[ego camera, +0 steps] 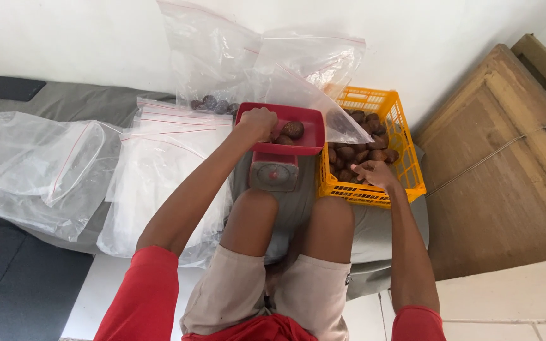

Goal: The person transfers brown fruits from a yellow crate into a red weighing tray, then moves them into a clear plastic bag and seals it. The sealed bag is placed with other bags on the floor.

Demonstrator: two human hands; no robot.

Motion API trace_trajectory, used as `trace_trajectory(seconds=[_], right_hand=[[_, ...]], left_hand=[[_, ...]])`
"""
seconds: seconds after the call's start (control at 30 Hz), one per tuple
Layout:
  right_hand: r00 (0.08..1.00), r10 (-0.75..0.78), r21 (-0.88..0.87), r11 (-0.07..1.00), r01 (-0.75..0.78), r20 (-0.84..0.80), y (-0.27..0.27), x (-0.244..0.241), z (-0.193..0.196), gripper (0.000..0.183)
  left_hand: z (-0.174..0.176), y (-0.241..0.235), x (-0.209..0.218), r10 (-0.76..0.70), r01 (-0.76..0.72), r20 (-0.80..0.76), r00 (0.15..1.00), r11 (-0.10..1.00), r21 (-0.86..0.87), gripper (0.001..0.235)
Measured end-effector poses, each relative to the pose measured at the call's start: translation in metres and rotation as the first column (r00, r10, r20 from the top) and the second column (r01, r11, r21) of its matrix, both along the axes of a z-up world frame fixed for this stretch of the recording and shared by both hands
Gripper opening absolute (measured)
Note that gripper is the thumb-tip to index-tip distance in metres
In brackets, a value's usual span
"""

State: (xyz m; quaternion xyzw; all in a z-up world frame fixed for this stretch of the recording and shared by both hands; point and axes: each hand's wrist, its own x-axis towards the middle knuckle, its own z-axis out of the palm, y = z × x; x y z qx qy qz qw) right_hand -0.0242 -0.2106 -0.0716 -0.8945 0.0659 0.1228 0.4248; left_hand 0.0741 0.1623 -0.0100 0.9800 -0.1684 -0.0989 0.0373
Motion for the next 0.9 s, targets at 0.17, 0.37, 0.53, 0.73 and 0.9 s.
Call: trace_trajectory(seconds=[0.17, 0.37, 0.53, 0.73, 0.9], right_hand=[[1.0, 0.004, -0.05, 0.999, -0.002, 0.03, 0.002, -0.005, 0.005, 0.055], [0.996, -0.003, -0.076, 0.997, 0.009, 0.084, 0.002, -0.005, 0.001, 0.047], [0.991, 0.028, -0.101, 0.995, -0.014, 0.13, -0.004, 0.001, -0.012, 0.048], [0.982, -0.008, -0.136, 0.99, 0.034, 0.189, -0.018, 0.009, -0.033, 0.048], [0.974, 0.005, -0.282, 0.957, 0.061, 0.226, -0.027, 0.022, -0.05, 0.047]], left_hand=[[0.032, 0.0, -0.025, -0.002, 0.002, -0.01, 1.0, 1.0, 0.012, 0.038], [0.042, 0.043, -0.033, 0.017, 0.007, 0.216, 0.976, 0.994, -0.109, 0.043], [0.053, 0.105, -0.099, 0.158, 0.122, 0.581, 0.798, 0.903, -0.413, 0.032], [-0.048, 0.19, -0.168, 0.506, -0.138, 0.443, 0.74, 0.76, -0.636, 0.027], [-0.135, 0.222, -0.211, 0.488, -0.464, 0.108, 0.866, 0.865, -0.191, 0.072]])
